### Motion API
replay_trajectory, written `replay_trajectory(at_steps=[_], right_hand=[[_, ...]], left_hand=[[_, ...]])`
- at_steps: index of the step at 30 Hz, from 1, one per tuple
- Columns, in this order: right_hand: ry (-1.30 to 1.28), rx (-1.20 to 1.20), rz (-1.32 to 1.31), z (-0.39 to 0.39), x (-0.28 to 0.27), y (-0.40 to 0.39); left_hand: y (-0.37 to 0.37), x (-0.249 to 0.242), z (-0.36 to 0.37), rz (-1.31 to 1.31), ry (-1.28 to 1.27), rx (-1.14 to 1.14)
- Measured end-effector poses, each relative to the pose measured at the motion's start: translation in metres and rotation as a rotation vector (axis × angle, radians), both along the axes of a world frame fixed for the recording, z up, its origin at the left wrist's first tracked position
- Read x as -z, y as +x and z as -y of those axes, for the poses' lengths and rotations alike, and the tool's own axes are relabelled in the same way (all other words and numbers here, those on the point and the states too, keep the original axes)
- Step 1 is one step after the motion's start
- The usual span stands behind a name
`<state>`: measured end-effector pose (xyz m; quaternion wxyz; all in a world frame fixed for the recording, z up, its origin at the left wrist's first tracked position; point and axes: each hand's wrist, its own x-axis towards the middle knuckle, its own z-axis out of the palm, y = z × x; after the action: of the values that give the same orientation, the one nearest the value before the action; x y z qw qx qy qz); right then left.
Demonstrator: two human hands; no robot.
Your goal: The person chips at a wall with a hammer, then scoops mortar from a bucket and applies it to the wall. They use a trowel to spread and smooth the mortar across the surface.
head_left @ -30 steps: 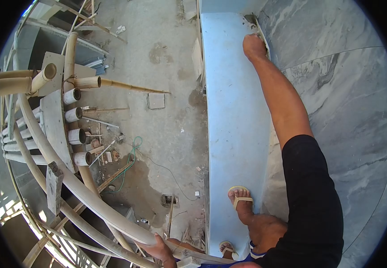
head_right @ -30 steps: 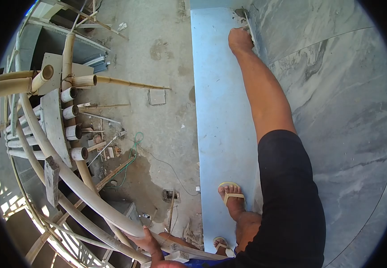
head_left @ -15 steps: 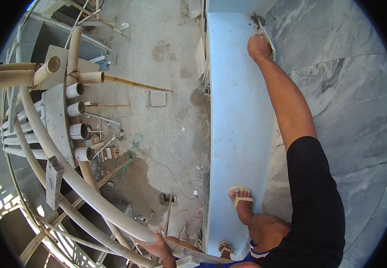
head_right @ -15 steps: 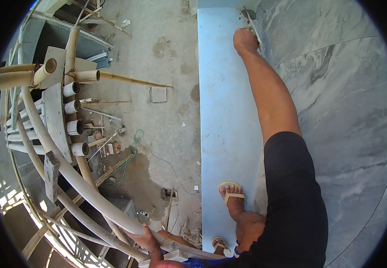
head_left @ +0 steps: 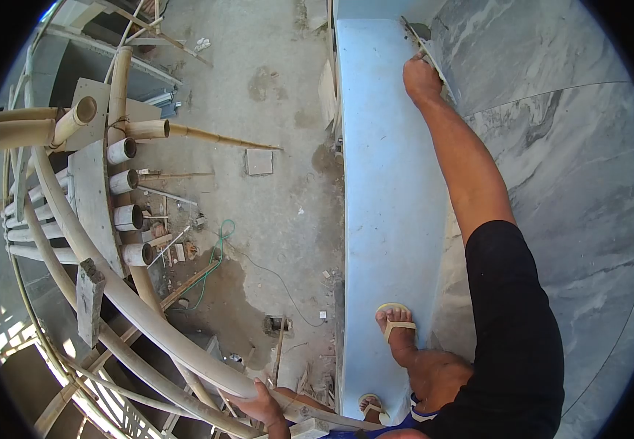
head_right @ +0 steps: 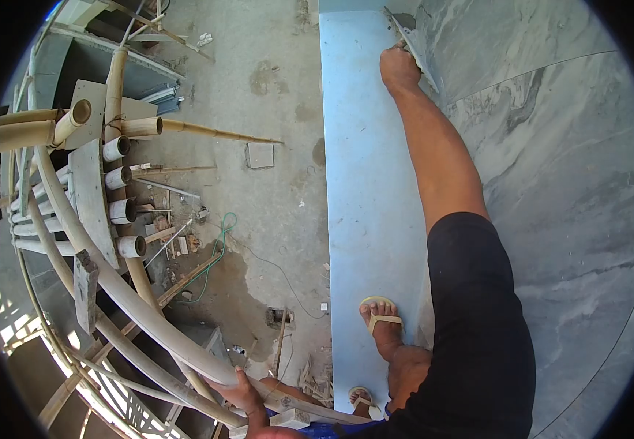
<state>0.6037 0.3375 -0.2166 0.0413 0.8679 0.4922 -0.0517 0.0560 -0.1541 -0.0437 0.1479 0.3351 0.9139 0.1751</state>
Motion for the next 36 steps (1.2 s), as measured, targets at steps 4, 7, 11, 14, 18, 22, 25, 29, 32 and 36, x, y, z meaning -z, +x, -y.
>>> replay_trajectory(at_steps=[4,7,11,14,18,22,25,29,32,36], right_hand=[[0.013,-0.005,0.017,0.001,-0.001,-0.003],[0.051,0.03,-0.023,0.004,-0.004,-0.004],[0.143,0.144,-0.088,0.005,0.007,0.003],[0.108,0.101,-0.096,0.005,0.02,0.01],[0.169,0.129,-0.061,0.012,0.022,0.012],[0.123,0.072,-0.052,0.017,0.027,0.018],[0.115,0.069,-0.044,0.023,0.025,0.013],[0.091,0.115,-0.134,0.035,0.005,0.006],[0.319,0.048,-0.092,0.061,-0.016,-0.027],[0.433,0.041,-0.407,0.113,-0.056,-0.098]], left_hand=[[-0.001,0.001,0.001,-0.017,0.009,0.045],[-0.013,0.008,0.011,-0.027,0.009,0.051],[-0.016,0.012,0.014,-0.023,0.008,0.037],[-0.019,0.014,0.016,-0.051,0.017,0.077],[-0.01,0.008,0.008,0.0,0.029,0.017],[-0.014,0.01,0.014,-0.013,0.024,0.054],[-0.008,0.005,0.006,-0.007,0.028,0.045],[-0.012,0.008,0.008,-0.007,0.06,0.081],[-0.009,0.001,0.003,0.012,0.03,0.081],[-0.006,-0.006,-0.001,0.054,0.105,0.073]])
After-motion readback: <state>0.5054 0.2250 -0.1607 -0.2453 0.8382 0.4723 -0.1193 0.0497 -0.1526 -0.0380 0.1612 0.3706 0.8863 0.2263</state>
